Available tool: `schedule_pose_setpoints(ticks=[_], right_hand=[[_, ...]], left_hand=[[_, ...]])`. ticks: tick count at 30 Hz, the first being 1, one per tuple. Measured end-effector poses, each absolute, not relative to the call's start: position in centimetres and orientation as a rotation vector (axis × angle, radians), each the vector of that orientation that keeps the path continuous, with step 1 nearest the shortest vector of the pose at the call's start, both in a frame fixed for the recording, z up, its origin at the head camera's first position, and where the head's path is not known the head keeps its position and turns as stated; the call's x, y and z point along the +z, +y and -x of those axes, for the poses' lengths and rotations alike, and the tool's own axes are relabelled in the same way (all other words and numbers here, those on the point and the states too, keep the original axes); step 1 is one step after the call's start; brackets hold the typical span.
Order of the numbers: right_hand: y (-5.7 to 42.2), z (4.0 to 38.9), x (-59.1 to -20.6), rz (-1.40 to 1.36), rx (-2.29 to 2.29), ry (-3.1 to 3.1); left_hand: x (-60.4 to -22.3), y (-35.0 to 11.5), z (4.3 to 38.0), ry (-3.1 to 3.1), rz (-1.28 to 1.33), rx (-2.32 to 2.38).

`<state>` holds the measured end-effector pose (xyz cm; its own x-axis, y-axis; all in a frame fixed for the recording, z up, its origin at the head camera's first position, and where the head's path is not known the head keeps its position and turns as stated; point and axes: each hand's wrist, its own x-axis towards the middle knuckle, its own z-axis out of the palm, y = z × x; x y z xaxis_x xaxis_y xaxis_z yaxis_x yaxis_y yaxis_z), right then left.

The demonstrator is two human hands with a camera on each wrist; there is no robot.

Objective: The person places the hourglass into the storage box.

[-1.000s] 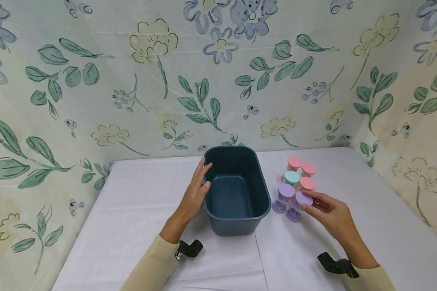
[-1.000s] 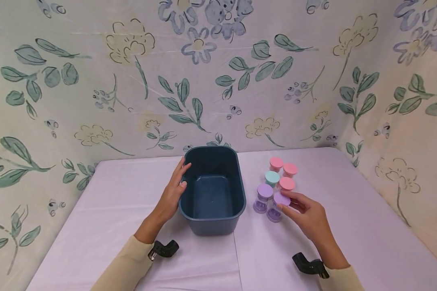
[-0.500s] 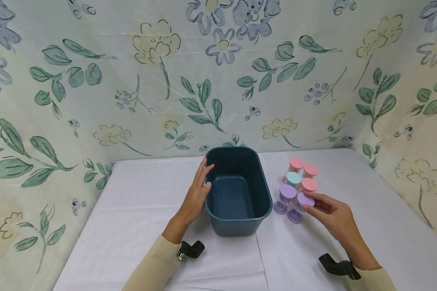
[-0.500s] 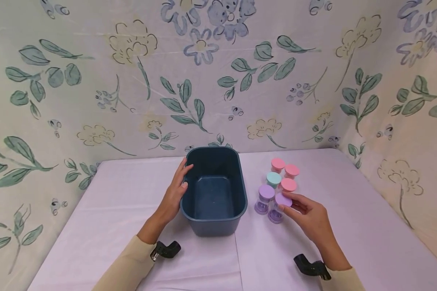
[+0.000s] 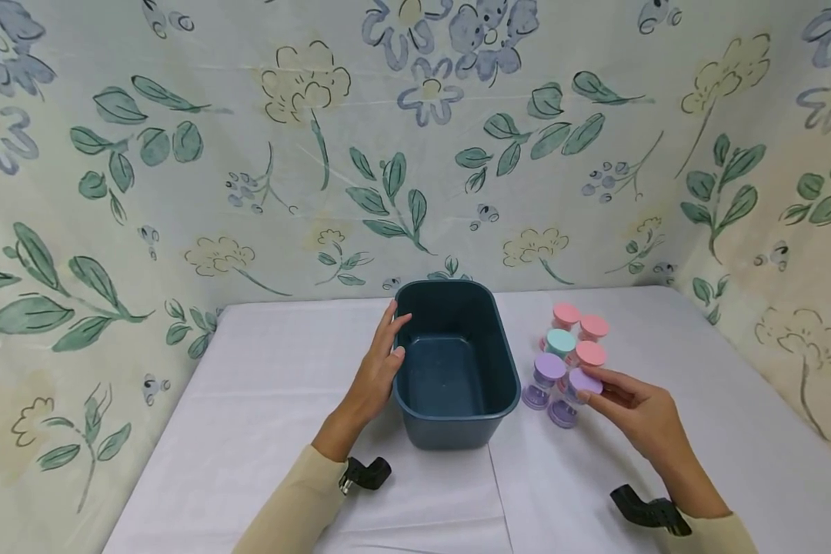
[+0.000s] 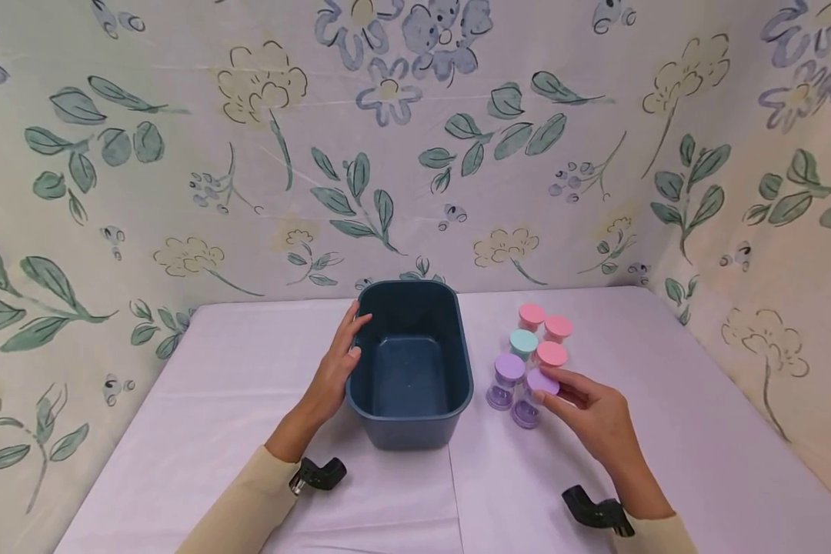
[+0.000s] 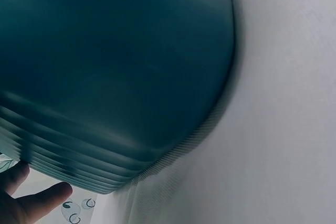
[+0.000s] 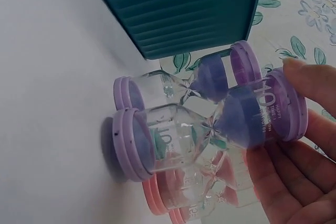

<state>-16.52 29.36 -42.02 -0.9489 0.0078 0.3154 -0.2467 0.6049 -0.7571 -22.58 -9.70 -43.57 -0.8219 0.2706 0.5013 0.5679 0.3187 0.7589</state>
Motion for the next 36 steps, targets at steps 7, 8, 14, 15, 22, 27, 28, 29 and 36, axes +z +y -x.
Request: schedule_pose_setpoints(ticks=[7, 8, 14, 15, 22, 27, 28, 29, 36], right_hand=[[29.4, 16.0, -40.9, -0.211, 1.242, -2.535], [29.4, 15.9, -40.8, -0.216, 1.236, -2.535], [29.6, 15.5, -39.6, -0.238, 1.182, -2.536], [29.6, 15.5, -39.3, -0.24, 1.175, -2.537], [29.8, 15.0, -37.6, -0.279, 1.182, -2.516], [29.6, 14.8, -36.3, -0.289, 1.188, -2.5], [29.6, 14.8, -36.0, -0.294, 1.191, -2.495], [29.5, 14.7, -35.8, -0.295, 1.201, -2.487], [28.9, 14.7, -33.9, -0.326, 1.24, -2.445]], left_hand=[[-43.7, -9.7, 22.7, -2.286, 0.775, -1.525], [-43.7, -9.7, 22.7, -2.284, 0.776, -1.526], [-43.5, -9.7, 22.6, -2.291, 0.765, -1.51], [-43.5, -9.7, 22.6, -2.295, 0.762, -1.506], [-43.5, -9.7, 22.5, -2.299, 0.76, -1.507], [-43.5, -9.8, 22.5, -2.303, 0.759, -1.496], [-43.5, -9.8, 22.6, -2.301, 0.762, -1.495], [-43.5, -9.8, 22.6, -2.299, 0.763, -1.496], [-43.8, -9.8, 22.6, -2.294, 0.768, -1.486]])
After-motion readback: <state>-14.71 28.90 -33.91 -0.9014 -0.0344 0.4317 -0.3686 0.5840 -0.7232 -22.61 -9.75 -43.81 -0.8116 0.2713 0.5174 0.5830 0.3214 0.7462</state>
